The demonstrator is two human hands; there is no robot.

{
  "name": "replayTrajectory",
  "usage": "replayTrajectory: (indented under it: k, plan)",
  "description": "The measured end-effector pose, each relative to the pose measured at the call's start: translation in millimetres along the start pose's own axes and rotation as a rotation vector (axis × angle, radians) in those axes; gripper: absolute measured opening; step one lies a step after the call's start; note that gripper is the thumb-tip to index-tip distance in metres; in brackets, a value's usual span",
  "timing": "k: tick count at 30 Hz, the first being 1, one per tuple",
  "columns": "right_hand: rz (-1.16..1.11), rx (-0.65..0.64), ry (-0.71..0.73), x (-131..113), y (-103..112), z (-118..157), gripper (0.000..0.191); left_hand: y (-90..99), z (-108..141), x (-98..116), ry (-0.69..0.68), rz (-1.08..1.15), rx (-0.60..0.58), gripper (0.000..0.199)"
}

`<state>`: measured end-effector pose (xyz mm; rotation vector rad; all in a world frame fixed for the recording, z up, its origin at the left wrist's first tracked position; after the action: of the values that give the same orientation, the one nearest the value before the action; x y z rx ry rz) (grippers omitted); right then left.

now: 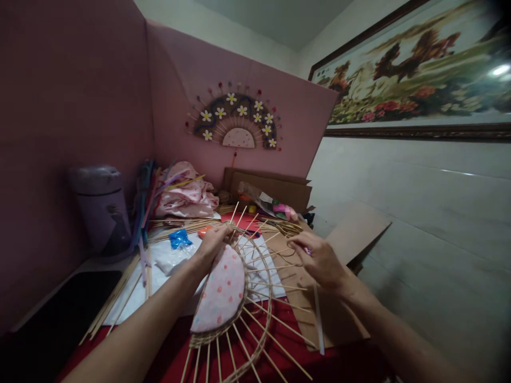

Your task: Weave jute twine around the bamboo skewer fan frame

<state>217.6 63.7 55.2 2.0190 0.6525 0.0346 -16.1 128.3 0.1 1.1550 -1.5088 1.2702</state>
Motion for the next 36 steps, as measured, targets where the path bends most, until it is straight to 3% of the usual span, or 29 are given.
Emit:
replayTrajectory:
  k: [3,7,12,27,36]
  plan:
    - [-0.089,0.009,0.171,-51,-17,-10,0.018,-4.0,4,2,0.003,-0.013,-0.031,0.017]
    - [0.003,0.031,0.269,-77,-41,-23,0.025,-5.5,5,0,0.016,0.008,-0.079,0.017]
    - [0.087,0.034,0.276,-80,-56,-33,0.025,-3.9,2,-6,0.014,0.045,-0.090,0.015]
    - [0.289,0.048,0.396,-88,-56,-32,0.029,-8.5,6,3,-0.034,-0.040,-0.082,0.016]
    - [0.116,0.120,0.318,-81,-50,-30,0.025,-8.6,4,-1,-0.001,-0.041,-0.097,0.018]
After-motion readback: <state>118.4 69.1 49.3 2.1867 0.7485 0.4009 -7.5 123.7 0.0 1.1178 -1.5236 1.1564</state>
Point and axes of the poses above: each hand's wrist, its own z-axis away from the middle knuckle, its own y-axis out of the back of the hand, x = y × z, the point moved 5 cm from there along -z, towards the middle knuckle, and after that the axes turned 2 degrees about -x, right-handed, at the moved point
